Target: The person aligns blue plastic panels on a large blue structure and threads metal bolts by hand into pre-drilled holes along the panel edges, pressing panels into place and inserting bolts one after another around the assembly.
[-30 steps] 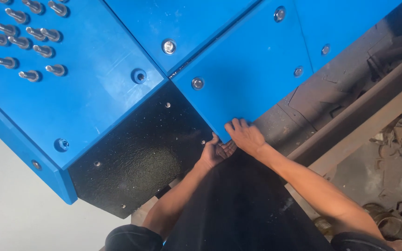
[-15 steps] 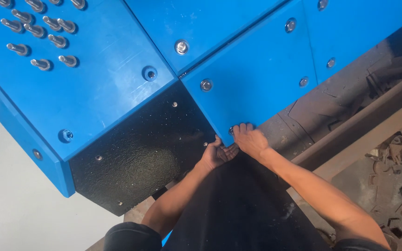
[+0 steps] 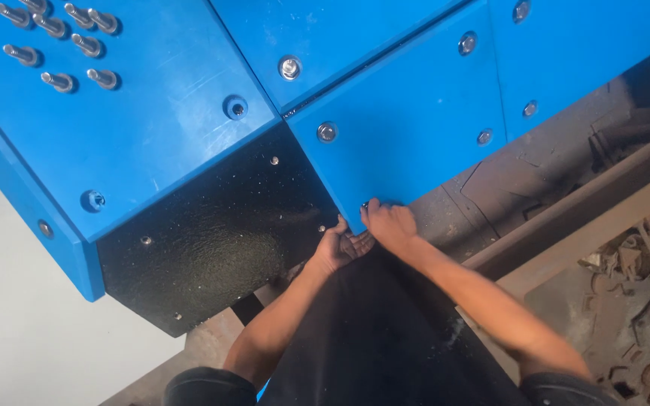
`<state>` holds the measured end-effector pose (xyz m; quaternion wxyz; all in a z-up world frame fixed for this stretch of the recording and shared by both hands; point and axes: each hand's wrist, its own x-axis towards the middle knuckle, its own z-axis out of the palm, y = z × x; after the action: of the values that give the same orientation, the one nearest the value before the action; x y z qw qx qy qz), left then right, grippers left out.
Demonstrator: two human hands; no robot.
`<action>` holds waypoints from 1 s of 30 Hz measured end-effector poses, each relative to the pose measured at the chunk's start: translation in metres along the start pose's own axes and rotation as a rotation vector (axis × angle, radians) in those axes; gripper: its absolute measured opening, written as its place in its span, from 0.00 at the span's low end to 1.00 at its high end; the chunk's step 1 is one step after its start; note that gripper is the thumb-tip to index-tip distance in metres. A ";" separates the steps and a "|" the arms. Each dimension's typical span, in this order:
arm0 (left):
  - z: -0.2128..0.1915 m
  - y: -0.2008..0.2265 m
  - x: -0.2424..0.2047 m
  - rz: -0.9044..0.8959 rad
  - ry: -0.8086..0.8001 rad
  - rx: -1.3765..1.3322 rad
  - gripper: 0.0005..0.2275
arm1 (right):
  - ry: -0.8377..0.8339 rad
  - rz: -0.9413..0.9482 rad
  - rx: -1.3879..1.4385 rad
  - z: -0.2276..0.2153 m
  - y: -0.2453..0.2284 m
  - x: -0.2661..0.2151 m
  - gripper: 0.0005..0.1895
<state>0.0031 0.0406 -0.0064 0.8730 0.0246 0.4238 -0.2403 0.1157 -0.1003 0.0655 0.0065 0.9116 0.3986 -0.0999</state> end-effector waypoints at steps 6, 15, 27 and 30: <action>0.023 -0.014 -0.015 0.099 0.051 -0.040 0.30 | -0.009 -0.062 0.107 -0.037 0.014 0.000 0.15; 0.001 -0.034 0.009 0.270 0.137 -0.023 0.32 | 0.243 -0.610 -0.212 -0.016 0.037 0.014 0.08; 0.037 -0.051 0.003 0.444 0.317 -0.088 0.29 | 0.358 -0.732 -0.222 -0.046 0.046 0.000 0.12; 0.039 -0.050 0.002 0.474 0.334 -0.043 0.32 | 0.359 -0.791 -0.196 -0.038 0.044 0.009 0.11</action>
<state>0.0108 -0.0139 0.0249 0.8233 0.1434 0.5490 -0.0131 0.1599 -0.1203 0.0981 -0.0151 0.6869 0.7192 0.1032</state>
